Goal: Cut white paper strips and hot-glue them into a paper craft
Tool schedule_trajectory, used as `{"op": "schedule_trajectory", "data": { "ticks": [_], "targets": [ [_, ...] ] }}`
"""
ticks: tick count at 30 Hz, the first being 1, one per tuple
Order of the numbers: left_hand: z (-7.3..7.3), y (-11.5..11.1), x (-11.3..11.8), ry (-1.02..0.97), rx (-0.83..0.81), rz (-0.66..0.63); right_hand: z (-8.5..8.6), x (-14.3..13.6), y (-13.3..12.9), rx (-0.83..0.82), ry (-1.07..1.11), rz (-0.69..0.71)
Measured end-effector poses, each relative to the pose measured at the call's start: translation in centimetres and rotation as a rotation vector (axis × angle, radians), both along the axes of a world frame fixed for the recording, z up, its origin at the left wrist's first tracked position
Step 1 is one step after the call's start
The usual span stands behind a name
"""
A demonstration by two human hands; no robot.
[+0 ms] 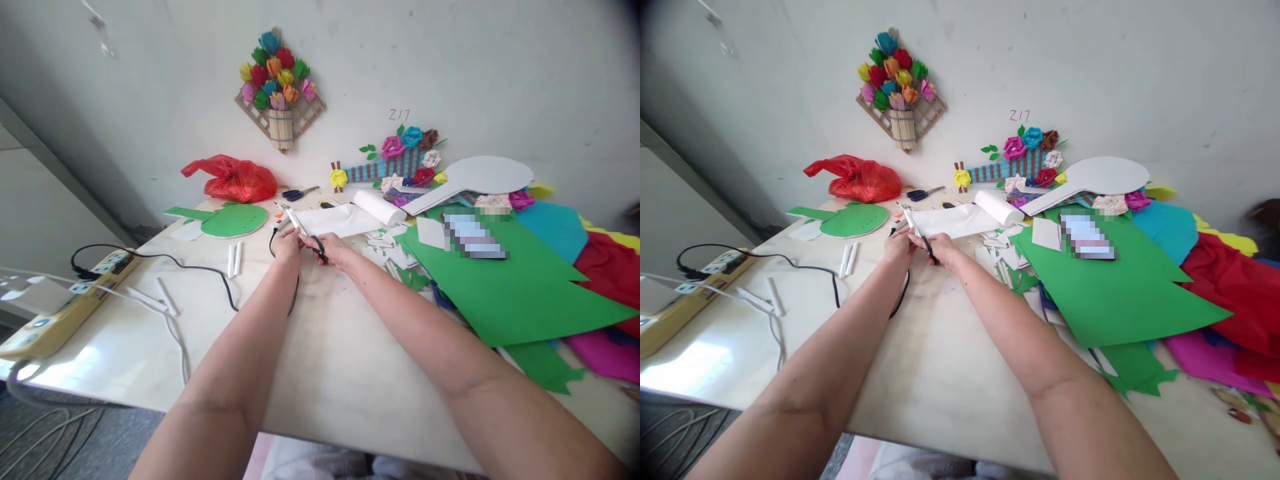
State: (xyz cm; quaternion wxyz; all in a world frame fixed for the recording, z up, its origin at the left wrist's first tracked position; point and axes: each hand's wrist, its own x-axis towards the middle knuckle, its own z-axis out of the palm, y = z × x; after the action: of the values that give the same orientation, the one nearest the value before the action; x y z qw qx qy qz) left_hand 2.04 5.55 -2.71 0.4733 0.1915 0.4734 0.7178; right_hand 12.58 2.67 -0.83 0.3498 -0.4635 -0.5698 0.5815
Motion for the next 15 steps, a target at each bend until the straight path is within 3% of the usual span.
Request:
{"op": "schedule_trajectory", "data": {
  "ticks": [7, 15],
  "targets": [
    [0.2, -0.2, 0.0, -0.004, -0.007, 0.012, -0.7, -0.3, 0.2, 0.052, -0.034, -0.06],
    [0.3, -0.1, 0.0, 0.007, -0.019, -0.015, 0.5, -0.1, 0.2, 0.018, -0.011, -0.003]
  ]
}}
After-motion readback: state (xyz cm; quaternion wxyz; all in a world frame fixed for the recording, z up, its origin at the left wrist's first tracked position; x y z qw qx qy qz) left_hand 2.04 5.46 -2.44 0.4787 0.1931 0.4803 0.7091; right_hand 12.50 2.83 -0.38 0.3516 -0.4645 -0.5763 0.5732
